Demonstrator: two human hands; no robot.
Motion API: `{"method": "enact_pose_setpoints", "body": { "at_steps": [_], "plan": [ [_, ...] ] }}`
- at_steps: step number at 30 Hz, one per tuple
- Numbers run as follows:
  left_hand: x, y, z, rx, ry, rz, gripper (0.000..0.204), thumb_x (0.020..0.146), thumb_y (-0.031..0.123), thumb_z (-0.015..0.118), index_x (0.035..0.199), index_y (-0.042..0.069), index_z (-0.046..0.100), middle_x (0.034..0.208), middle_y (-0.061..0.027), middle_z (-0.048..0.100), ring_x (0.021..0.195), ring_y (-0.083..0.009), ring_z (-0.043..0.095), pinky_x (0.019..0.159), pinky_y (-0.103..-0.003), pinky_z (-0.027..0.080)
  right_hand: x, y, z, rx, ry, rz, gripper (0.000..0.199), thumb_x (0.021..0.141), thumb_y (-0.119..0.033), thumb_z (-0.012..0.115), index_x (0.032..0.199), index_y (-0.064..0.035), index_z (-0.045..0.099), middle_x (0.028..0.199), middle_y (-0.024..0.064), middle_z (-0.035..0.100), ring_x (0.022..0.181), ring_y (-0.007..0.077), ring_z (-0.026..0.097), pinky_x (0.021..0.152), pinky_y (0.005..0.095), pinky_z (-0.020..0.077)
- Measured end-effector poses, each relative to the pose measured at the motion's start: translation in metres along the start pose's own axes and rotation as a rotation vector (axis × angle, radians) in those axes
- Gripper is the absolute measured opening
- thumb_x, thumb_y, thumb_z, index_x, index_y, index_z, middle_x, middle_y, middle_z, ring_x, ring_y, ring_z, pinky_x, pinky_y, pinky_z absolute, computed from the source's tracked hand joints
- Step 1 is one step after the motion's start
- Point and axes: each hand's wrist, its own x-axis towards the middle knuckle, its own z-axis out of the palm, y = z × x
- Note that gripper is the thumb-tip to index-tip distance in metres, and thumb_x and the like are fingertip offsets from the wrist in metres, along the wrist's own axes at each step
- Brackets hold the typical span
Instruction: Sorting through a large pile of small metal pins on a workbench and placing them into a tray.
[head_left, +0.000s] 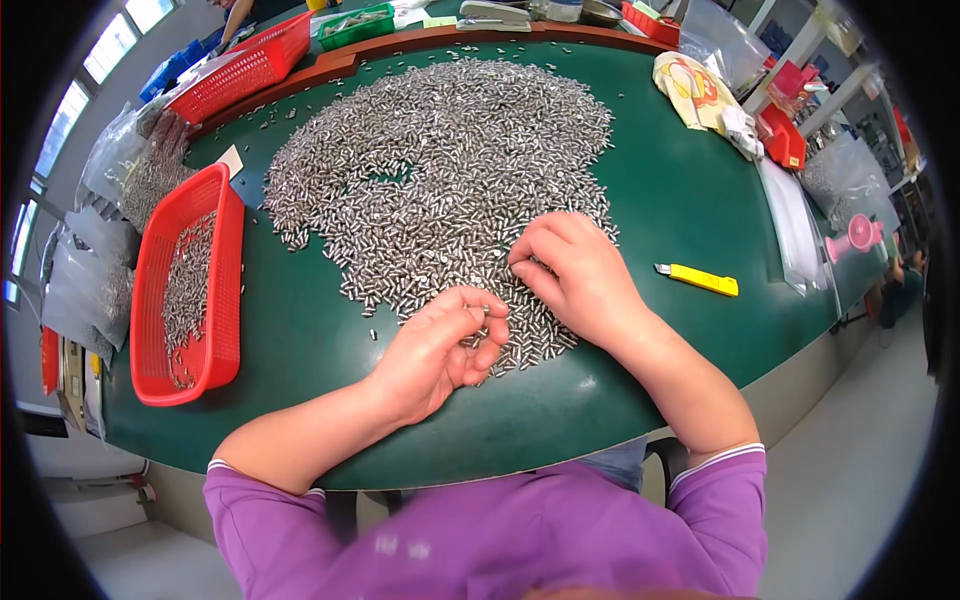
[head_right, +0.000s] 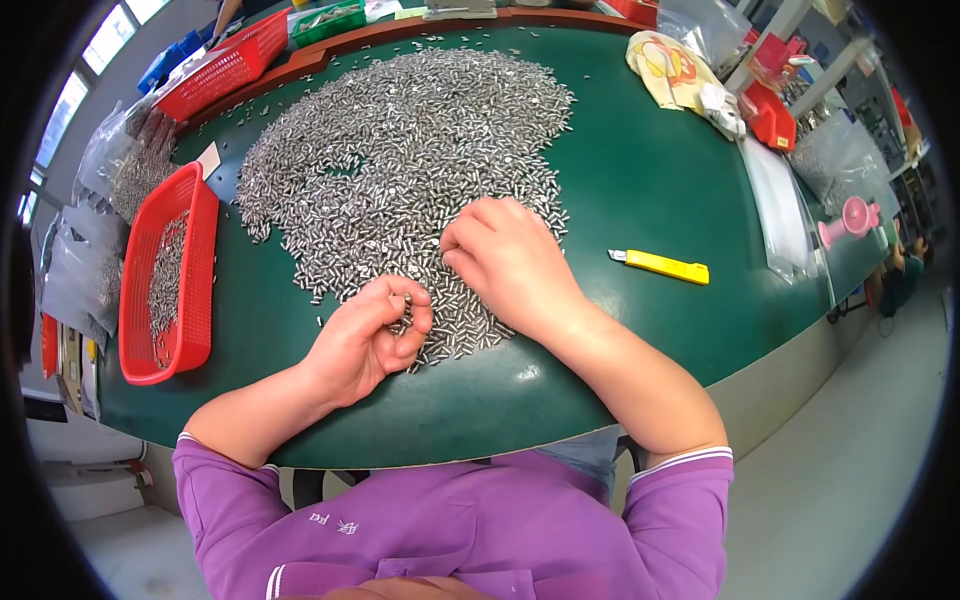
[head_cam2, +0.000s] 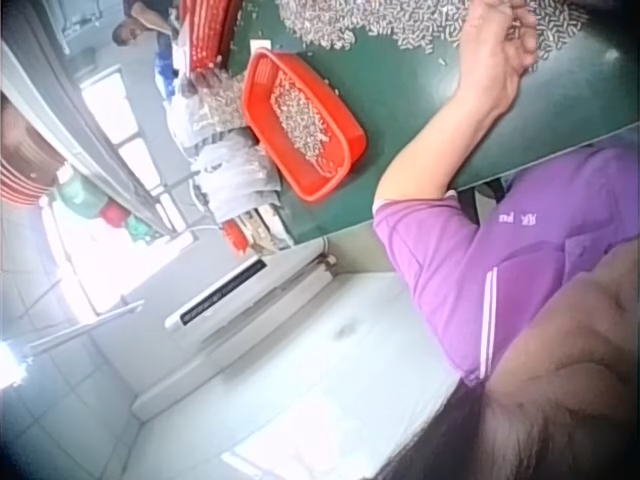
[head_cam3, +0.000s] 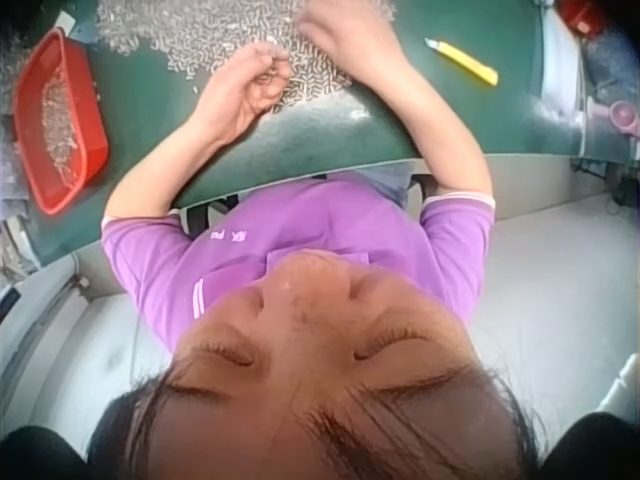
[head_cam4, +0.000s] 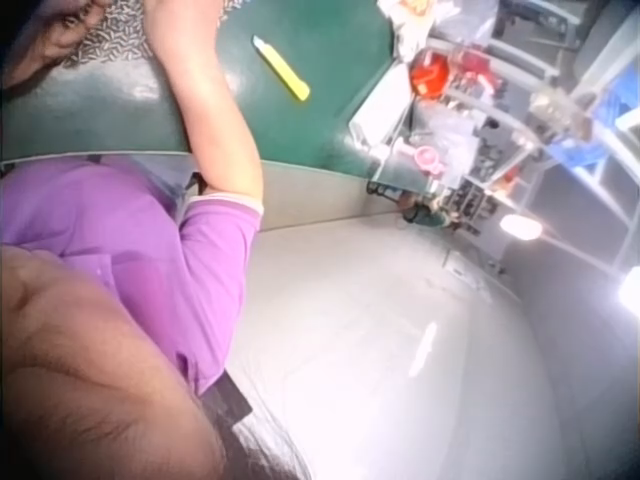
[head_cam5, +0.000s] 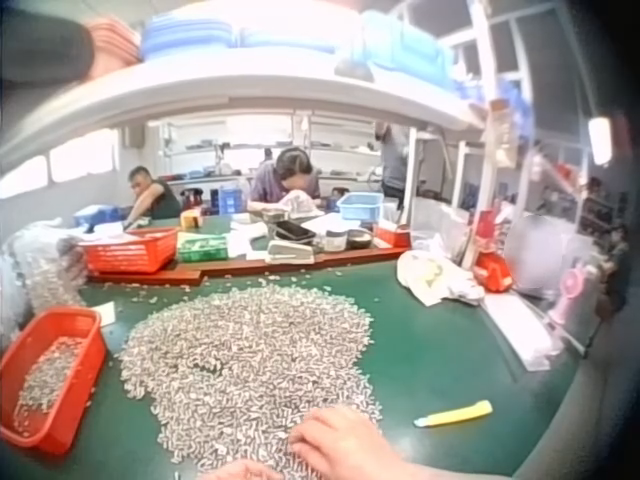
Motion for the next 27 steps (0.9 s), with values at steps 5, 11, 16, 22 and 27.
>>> {"method": "enact_pose_setpoints", "body": {
  "at_steps": [5,11,16,22,27],
  "plan": [
    [0.000,-0.003,0.003,0.021,0.027,0.020,0.018,0.096,0.013,0.055,0.112,0.009,0.050,0.093,-0.0024,0.057,0.071,-0.0090,0.050,0.057,-0.024,0.040,0.001,-0.020,-0.014,0.253,0.004,-0.120,0.010,0.079,-0.014,0.068,0.087,-0.0091,0.064,0.094,0.0061,0.061,0.093,0.0279,0.059,0.081,0.0402,0.0463],
    [-0.001,-0.003,0.000,0.074,-0.022,0.035,0.014,0.098,0.018,0.055,0.108,0.009,0.051,0.091,-0.0011,0.057,0.069,-0.0069,0.048,0.057,-0.022,0.039,-0.003,-0.017,-0.007,0.424,0.037,-0.038,0.009,0.081,-0.011,0.067,0.090,-0.0088,0.064,0.095,0.0057,0.062,0.093,0.0271,0.060,0.083,0.0387,0.0473],
    [0.001,-0.003,0.000,0.040,-0.006,0.038,0.013,0.098,0.018,0.055,0.107,0.009,0.051,0.091,-0.0009,0.058,0.069,-0.0069,0.049,0.055,-0.022,0.039,-0.002,-0.018,-0.014,0.139,0.015,-0.164,0.014,0.078,-0.015,0.072,0.089,-0.0104,0.064,0.094,0.0024,0.063,0.091,0.0246,0.060,0.080,0.0384,0.0478],
    [0.000,-0.003,0.002,0.057,0.007,0.031,0.013,0.098,0.018,0.054,0.107,0.009,0.052,0.090,-0.0014,0.058,0.069,-0.0075,0.049,0.056,-0.023,0.039,-0.002,-0.015,-0.009,0.297,0.011,-0.191,0.016,0.075,-0.012,0.074,0.091,-0.0105,0.070,0.092,0.0026,0.064,0.086,0.0222,0.062,0.077,0.0356,0.0487],
    [0.001,-0.001,0.000,0.025,-0.005,0.006,0.010,0.098,0.017,0.052,0.105,0.010,0.053,0.089,-0.0017,0.057,0.067,-0.0090,0.048,0.055,-0.022,0.038,-0.002,-0.015,-0.016,0.050,0.015,-0.007,0.025,0.079,-0.012,0.071,0.104,-0.0086,0.068,0.098,0.0069,0.065,0.097,0.0280,0.060,0.083,0.0379,0.0489]
  ]
}}
